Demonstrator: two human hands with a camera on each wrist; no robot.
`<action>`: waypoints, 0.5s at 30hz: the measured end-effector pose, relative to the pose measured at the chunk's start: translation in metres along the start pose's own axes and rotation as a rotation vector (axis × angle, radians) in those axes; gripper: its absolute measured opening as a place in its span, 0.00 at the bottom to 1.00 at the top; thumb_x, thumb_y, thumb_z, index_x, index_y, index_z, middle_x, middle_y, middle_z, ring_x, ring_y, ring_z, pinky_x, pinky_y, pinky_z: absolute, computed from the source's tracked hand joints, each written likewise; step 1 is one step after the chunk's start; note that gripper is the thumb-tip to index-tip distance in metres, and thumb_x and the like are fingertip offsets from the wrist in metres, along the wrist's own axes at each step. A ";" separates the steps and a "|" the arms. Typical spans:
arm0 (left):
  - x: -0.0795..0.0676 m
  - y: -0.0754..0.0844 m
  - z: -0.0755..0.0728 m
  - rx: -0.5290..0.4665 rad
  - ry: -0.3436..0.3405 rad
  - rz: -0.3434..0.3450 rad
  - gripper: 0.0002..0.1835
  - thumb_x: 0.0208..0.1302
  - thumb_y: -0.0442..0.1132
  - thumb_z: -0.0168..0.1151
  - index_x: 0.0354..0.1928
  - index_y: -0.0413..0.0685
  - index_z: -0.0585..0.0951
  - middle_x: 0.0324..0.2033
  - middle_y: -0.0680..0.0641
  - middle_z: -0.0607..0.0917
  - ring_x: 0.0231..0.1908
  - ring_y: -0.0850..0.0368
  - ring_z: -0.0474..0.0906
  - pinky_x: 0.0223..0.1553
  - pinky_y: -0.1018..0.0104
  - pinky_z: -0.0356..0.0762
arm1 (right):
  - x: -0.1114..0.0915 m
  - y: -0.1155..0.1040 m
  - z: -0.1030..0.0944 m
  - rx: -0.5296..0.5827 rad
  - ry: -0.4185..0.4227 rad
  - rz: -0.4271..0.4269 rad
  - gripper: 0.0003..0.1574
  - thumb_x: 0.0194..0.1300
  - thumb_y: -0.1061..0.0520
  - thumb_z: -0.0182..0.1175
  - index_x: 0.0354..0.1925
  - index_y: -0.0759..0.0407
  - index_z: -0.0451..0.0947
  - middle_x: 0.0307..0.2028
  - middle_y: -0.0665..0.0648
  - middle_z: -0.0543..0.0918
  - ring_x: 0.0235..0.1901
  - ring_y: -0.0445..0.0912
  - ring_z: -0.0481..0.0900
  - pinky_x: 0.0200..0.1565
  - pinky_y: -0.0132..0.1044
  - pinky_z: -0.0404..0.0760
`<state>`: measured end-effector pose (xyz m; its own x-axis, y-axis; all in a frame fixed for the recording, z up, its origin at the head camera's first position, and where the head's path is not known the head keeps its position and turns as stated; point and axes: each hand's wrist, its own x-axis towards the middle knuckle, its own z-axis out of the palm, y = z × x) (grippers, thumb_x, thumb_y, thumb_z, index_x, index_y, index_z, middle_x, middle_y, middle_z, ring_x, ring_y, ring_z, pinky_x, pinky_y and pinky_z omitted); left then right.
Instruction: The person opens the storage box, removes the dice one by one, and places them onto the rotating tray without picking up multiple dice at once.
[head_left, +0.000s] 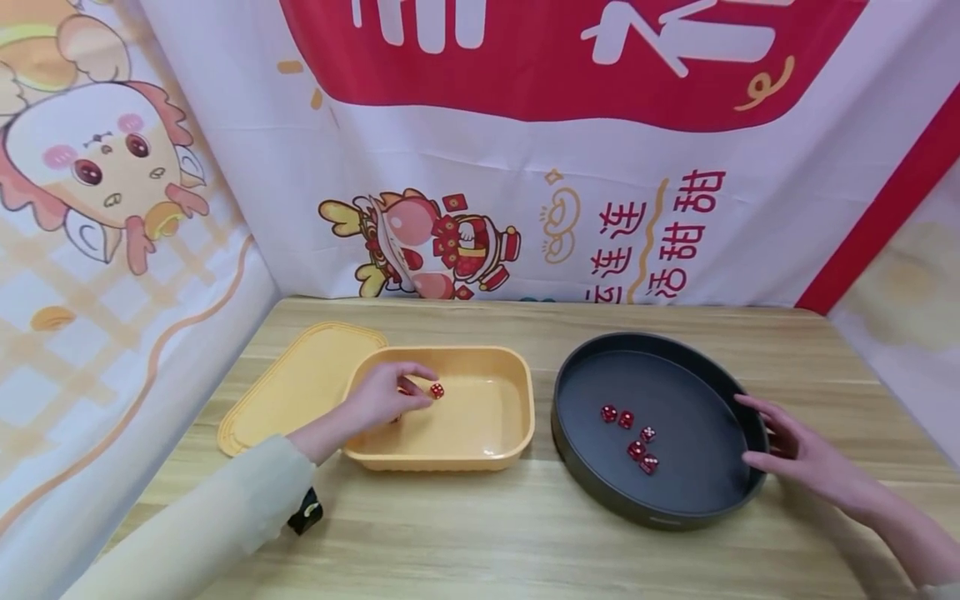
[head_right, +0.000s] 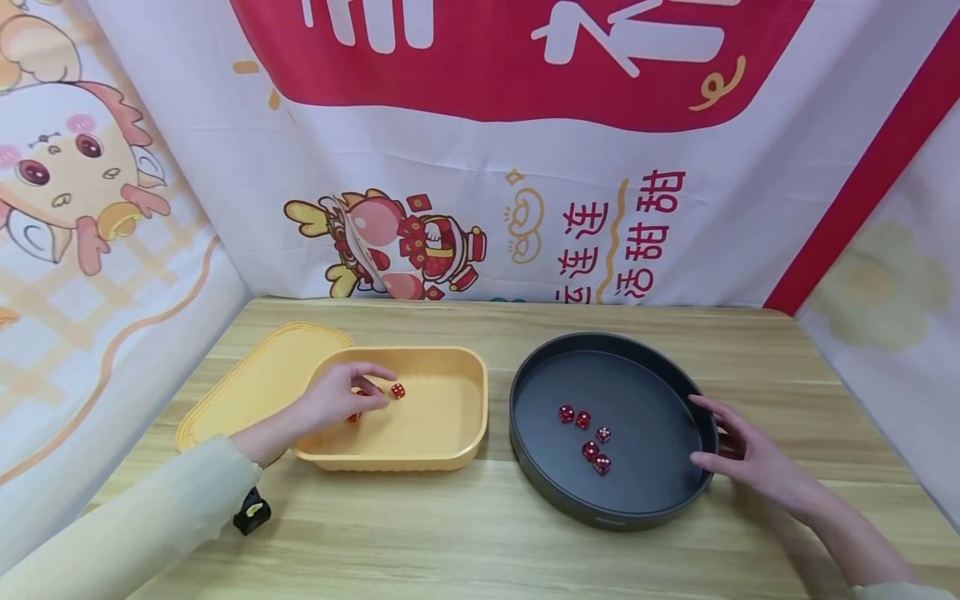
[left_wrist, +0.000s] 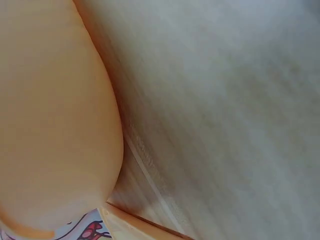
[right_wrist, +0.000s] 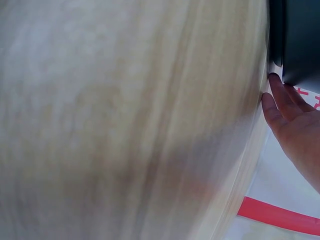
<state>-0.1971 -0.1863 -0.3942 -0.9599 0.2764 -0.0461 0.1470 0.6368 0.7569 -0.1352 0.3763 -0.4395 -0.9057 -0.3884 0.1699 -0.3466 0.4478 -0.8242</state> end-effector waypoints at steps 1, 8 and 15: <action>0.001 -0.001 0.001 -0.002 -0.001 -0.007 0.17 0.55 0.31 0.72 0.48 0.41 0.83 0.32 0.48 0.86 0.27 0.56 0.78 0.20 0.64 0.75 | 0.000 0.000 0.000 0.000 -0.001 -0.002 0.46 0.62 0.73 0.60 0.73 0.61 0.53 0.61 0.33 0.64 0.55 0.24 0.66 0.47 0.19 0.70; 0.010 -0.002 0.003 -0.009 -0.045 -0.041 0.18 0.57 0.31 0.70 0.51 0.39 0.82 0.29 0.47 0.85 0.15 0.53 0.73 0.15 0.66 0.71 | 0.000 0.000 0.001 0.005 0.001 -0.015 0.46 0.62 0.73 0.60 0.73 0.63 0.53 0.61 0.33 0.64 0.55 0.25 0.66 0.47 0.19 0.71; 0.015 -0.001 0.006 0.049 -0.085 -0.050 0.16 0.57 0.32 0.70 0.48 0.41 0.84 0.35 0.50 0.86 0.19 0.55 0.74 0.19 0.66 0.73 | 0.001 0.000 0.000 -0.003 0.001 -0.015 0.46 0.62 0.73 0.61 0.73 0.63 0.53 0.62 0.33 0.65 0.55 0.25 0.67 0.47 0.19 0.70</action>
<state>-0.2105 -0.1786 -0.3993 -0.9431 0.3017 -0.1396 0.1126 0.6852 0.7196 -0.1361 0.3756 -0.4395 -0.9009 -0.3938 0.1826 -0.3605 0.4443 -0.8202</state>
